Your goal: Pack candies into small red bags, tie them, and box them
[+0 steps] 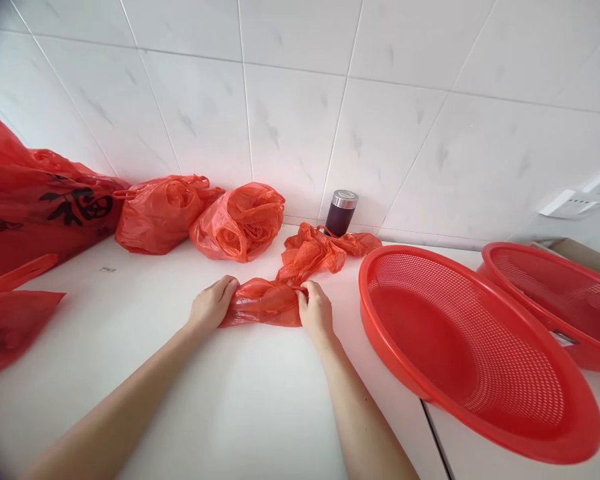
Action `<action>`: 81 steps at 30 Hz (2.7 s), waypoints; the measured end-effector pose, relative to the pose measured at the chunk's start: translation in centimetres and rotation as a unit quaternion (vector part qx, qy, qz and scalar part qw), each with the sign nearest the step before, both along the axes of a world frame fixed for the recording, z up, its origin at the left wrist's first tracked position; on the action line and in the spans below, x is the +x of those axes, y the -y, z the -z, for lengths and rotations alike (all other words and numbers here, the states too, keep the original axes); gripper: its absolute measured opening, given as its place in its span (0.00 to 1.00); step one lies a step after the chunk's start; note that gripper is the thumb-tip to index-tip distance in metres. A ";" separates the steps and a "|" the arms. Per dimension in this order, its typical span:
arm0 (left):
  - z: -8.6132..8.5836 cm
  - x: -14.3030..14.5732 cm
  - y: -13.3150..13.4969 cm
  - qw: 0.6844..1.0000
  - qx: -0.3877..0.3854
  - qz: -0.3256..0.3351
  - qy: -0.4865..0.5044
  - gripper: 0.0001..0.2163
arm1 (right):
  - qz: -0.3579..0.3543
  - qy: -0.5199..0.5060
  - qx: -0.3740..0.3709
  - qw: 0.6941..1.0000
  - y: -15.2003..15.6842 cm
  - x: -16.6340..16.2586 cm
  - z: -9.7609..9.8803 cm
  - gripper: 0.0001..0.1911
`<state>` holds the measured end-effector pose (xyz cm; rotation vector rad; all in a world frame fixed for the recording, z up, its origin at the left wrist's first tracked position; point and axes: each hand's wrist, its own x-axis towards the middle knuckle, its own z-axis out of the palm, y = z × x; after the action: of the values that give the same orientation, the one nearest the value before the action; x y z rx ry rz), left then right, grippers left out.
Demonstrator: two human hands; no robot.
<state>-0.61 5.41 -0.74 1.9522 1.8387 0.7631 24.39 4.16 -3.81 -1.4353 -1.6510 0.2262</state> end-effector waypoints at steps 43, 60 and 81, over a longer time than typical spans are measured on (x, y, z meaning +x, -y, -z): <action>-4.1 -1.1 3.0 0.965 -0.065 0.219 0.132 0.17 | 0.069 -0.152 -0.027 0.986 1.1 0.7 -2.8 0.14; -2.4 -0.4 2.2 0.949 -0.002 0.124 0.290 0.28 | 0.032 -0.273 -0.075 0.958 1.3 0.8 -2.7 0.20; -1.5 3.5 4.2 0.959 -0.072 0.181 0.206 0.15 | -0.025 0.075 -0.130 0.988 2.5 -2.1 -1.5 0.11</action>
<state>2.87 1.19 0.80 1.7972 1.2158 0.8139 22.34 1.67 -2.33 -1.6388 -1.8343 0.3804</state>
